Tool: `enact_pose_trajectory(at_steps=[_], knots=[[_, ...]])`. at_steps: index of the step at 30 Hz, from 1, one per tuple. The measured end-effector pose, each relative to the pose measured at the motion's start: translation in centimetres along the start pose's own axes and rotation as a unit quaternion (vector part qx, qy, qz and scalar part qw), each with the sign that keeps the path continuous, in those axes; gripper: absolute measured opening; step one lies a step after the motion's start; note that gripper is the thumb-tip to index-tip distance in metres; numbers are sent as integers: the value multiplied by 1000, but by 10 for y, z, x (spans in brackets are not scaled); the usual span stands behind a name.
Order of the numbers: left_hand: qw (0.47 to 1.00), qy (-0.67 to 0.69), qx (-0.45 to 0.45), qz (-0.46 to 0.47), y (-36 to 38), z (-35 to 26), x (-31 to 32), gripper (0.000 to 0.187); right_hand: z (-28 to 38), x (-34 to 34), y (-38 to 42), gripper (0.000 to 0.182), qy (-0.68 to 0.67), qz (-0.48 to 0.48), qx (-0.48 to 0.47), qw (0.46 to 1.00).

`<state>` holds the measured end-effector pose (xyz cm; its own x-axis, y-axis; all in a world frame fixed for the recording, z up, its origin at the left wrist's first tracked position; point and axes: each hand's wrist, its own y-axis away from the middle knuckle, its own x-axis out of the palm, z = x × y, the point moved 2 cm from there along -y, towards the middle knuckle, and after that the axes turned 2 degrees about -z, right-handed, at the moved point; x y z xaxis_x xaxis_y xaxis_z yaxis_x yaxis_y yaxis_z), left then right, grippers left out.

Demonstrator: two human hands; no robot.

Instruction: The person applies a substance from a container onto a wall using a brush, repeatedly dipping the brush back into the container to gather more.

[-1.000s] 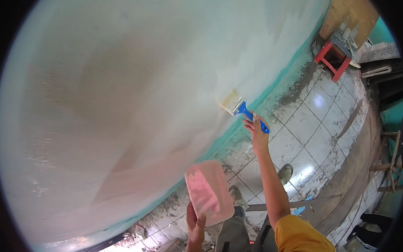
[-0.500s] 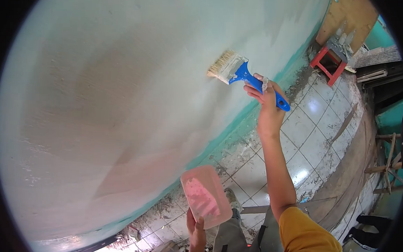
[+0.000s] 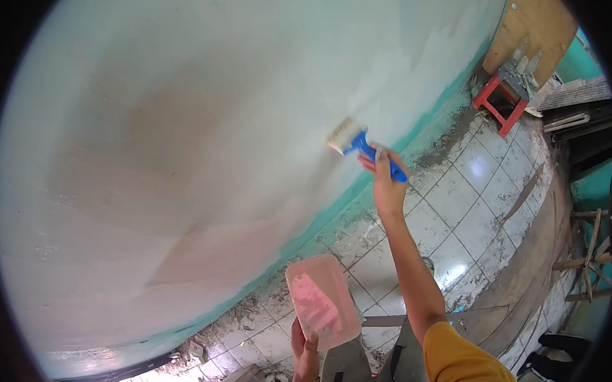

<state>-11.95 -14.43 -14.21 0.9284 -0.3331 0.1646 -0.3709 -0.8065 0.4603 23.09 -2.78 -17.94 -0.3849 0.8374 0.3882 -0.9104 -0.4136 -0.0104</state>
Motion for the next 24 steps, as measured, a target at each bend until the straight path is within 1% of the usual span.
enact_pose_trajectory(at_steps=[1,2,3,4,6,7,9,11,12,13,14,17,18,22,23,24], knots=[[1000,-9,-1,-3,1,-1,-1,91,31,14,-1,35,0,1,-1,1000],[1000,-18,-1,-6,2,-2,-1,91,62,27,-1,35,-46,9,-30,998],[1000,-17,0,-6,3,-2,-1,91,78,33,-1,36,-92,18,-58,994],[1000,-6,7,-8,4,-2,-2,91,80,34,0,36,-91,19,-58,994],[1000,5,13,-11,7,-2,-3,91,80,34,3,37,-136,13,-70,988],[1000,9,11,-18,8,-2,-4,91,62,30,4,37,-136,15,-69,988],[1000,12,9,-27,8,1,-7,91,-13,9,6,38,-116,-4,-30,993],[999,7,17,-27,9,4,-12,90,-84,-19,16,38,-99,-35,38,994],[999,6,17,-30,10,6,-14,90,-114,-32,21,38,-99,-34,40,994],[999,8,16,-33,11,9,-16,90,-141,-45,25,37,-66,-40,73,994],[999,11,16,-36,13,10,-18,89,-154,-51,29,36,-32,-45,105,993],[999,7,6,-45,17,13,-22,87,-124,-36,32,35,-9,-51,91,994],[999,9,8,-45,17,14,-22,87,-100,-24,30,35,-9,-50,89,995],[999,21,8,-45,22,10,-19,86,34,34,18,37,-57,3,-6,998],[999,22,11,-39,22,8,-18,86,57,40,17,37,-57,4,-7,998],[999,23,11,-39,22,9,-17,86,76,44,17,37,-93,6,-31,995]])
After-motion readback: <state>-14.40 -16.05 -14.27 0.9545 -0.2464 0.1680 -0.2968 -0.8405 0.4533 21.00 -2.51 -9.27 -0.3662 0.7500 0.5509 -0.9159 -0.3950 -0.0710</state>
